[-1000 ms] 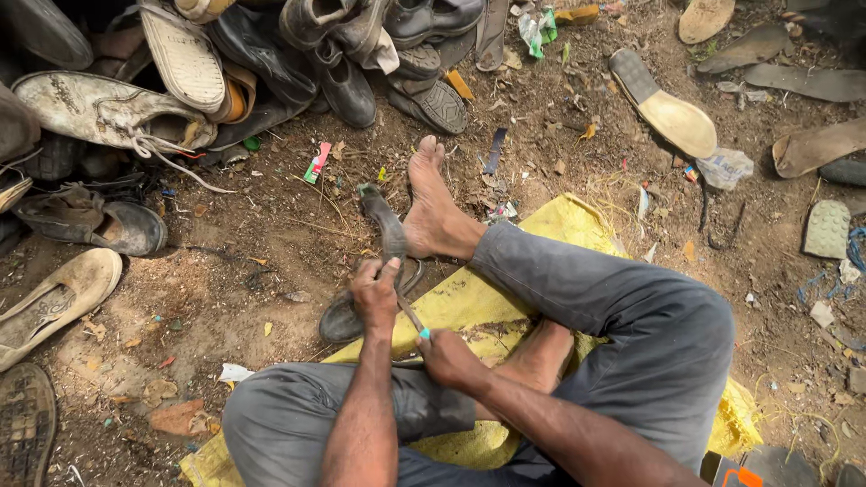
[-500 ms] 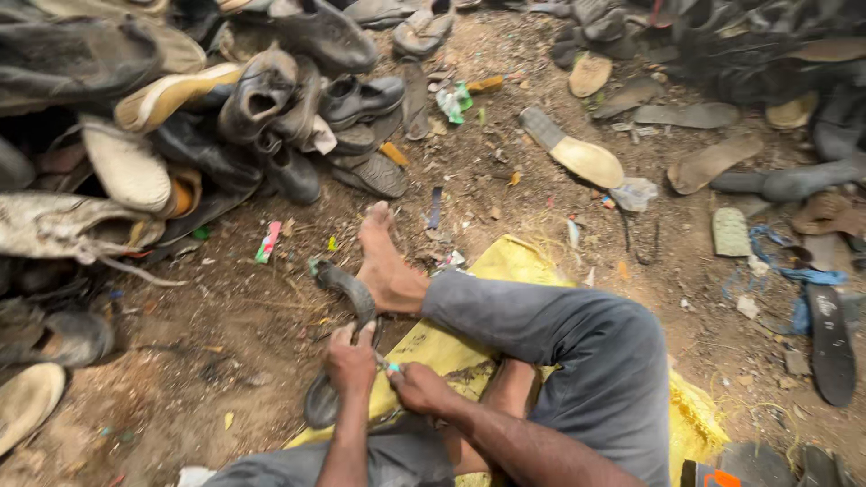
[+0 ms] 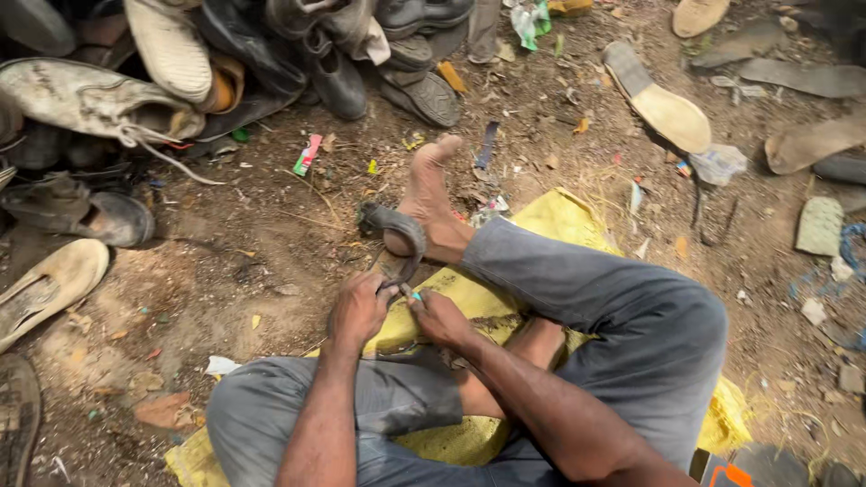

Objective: The person uses a small knife to trim and repair various shoes and sandals while sitting on the ground, handling a black sandal, a white sneaker, and a grey slip-on one at a time.

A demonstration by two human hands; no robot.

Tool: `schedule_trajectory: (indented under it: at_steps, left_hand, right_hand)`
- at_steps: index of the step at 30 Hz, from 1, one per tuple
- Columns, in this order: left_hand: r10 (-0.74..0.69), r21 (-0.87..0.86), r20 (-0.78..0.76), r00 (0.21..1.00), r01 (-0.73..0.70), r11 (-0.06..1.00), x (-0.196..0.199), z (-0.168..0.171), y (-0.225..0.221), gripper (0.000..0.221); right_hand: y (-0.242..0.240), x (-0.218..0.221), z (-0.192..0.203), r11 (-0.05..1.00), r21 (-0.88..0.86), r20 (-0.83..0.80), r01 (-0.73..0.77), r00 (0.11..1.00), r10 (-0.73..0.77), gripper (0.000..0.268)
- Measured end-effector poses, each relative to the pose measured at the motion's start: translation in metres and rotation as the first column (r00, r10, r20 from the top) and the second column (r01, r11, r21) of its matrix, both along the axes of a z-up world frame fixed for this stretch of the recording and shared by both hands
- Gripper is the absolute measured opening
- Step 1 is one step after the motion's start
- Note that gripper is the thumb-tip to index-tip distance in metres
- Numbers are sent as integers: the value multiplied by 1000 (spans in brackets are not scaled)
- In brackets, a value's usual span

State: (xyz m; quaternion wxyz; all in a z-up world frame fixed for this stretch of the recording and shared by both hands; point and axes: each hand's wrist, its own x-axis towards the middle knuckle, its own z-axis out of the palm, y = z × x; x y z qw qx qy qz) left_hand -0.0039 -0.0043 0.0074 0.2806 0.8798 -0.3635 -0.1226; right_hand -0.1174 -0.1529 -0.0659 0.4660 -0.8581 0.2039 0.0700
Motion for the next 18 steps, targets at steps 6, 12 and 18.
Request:
schedule_trajectory:
  at_steps: [6,12,18]
  left_hand:
    - [188,-79,-133,973,-199,977,-9,-15,-7,23]
    - [172,-218,-10,985,-170,961,-9,-36,-9,18]
    - [211,-323,14,977,-196,926,-4,-41,-13,17]
  right_hand:
    - [14,-21,27,993,21,-107,116,988,-113,43]
    - [11,11,15,991,79,-132,106,987,-95,45]
    - [14,-30,18,996,-44,-40,77,996,-79,41]
